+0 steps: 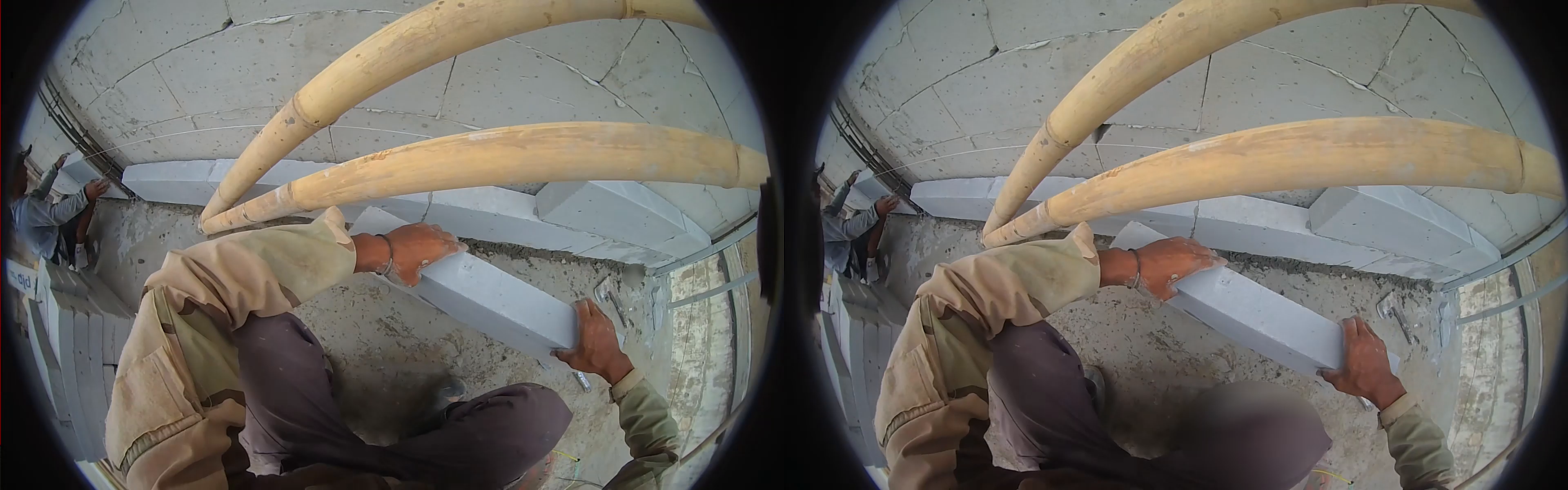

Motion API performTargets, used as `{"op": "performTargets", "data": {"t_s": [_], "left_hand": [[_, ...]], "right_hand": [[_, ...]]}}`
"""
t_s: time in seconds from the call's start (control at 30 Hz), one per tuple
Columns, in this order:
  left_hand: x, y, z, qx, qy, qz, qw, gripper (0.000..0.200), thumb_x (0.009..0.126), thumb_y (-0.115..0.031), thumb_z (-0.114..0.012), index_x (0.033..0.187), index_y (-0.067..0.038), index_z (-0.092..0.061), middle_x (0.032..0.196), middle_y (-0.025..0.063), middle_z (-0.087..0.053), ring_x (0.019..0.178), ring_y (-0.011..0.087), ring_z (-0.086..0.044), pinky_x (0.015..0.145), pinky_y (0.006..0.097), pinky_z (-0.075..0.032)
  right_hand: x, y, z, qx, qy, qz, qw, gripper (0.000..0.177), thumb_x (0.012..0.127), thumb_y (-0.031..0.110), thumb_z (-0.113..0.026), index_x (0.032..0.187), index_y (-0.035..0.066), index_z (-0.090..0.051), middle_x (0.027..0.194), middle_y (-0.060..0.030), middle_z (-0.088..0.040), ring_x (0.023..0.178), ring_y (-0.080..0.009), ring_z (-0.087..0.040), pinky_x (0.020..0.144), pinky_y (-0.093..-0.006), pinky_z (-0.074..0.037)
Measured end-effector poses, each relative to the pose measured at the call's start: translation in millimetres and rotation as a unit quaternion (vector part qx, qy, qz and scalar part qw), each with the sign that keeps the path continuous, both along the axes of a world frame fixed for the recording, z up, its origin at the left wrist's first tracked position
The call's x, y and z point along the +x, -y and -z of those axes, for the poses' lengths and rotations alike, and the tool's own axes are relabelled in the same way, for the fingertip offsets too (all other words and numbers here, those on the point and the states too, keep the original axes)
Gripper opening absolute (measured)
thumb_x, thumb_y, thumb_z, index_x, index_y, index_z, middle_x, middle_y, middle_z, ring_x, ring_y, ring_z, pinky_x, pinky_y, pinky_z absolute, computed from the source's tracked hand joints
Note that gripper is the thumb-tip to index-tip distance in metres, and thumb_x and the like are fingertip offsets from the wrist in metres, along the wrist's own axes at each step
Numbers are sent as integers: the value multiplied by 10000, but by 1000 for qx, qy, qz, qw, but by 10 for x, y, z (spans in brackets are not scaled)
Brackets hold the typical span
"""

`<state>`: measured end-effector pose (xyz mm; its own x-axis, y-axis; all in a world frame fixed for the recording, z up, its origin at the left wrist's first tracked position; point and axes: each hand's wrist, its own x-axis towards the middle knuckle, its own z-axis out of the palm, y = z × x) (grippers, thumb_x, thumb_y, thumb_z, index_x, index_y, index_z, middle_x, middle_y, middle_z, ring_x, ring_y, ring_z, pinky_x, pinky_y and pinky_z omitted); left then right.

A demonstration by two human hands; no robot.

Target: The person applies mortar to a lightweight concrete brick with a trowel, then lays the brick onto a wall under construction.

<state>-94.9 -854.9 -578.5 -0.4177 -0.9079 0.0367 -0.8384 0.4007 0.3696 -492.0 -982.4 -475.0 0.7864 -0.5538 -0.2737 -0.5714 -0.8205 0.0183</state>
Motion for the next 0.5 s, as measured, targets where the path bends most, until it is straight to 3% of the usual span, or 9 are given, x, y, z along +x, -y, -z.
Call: {"op": "performTargets", "data": {"t_s": [0.2, 0.37, 0.5], "left_hand": [[46, -16, 139, 1, 24, -30, 999, 1088, 559, -47, -848, 1515, 26, -333, 1367, 166, -524, 1258, 343, -526, 1086, 415, -439], [149, -44, 339, 9, 17, -57, 998, 1086, 573, -23, -846, 1516, 28, -310, 1391, 183, -491, 1278, 341, -513, 1104, 419, -429], [196, -52, 415, 89, -52, -96, 990, 1098, 591, -1, -830, 1531, 39, -263, 1403, 198, -481, 1342, 353, -469, 1099, 433, -432]], "right_hand": [[390, 180, -353, 13, -10, -19, 1000, 791, 614, 292, -910, 1201, -29, -489, 1147, -221, -566, 1125, -419, -584, 958, -491, -495], [760, 268, -482, -4, -56, -37, 998, 846, 601, 279, -909, 1252, -48, -481, 1214, -241, -562, 1185, -433, -560, 1002, -502, -481], [969, 269, -494, -16, -65, -48, 997, 865, 597, 270, -909, 1277, -46, -478, 1249, -253, -552, 1227, -438, -538, 1035, -494, -467]]}}
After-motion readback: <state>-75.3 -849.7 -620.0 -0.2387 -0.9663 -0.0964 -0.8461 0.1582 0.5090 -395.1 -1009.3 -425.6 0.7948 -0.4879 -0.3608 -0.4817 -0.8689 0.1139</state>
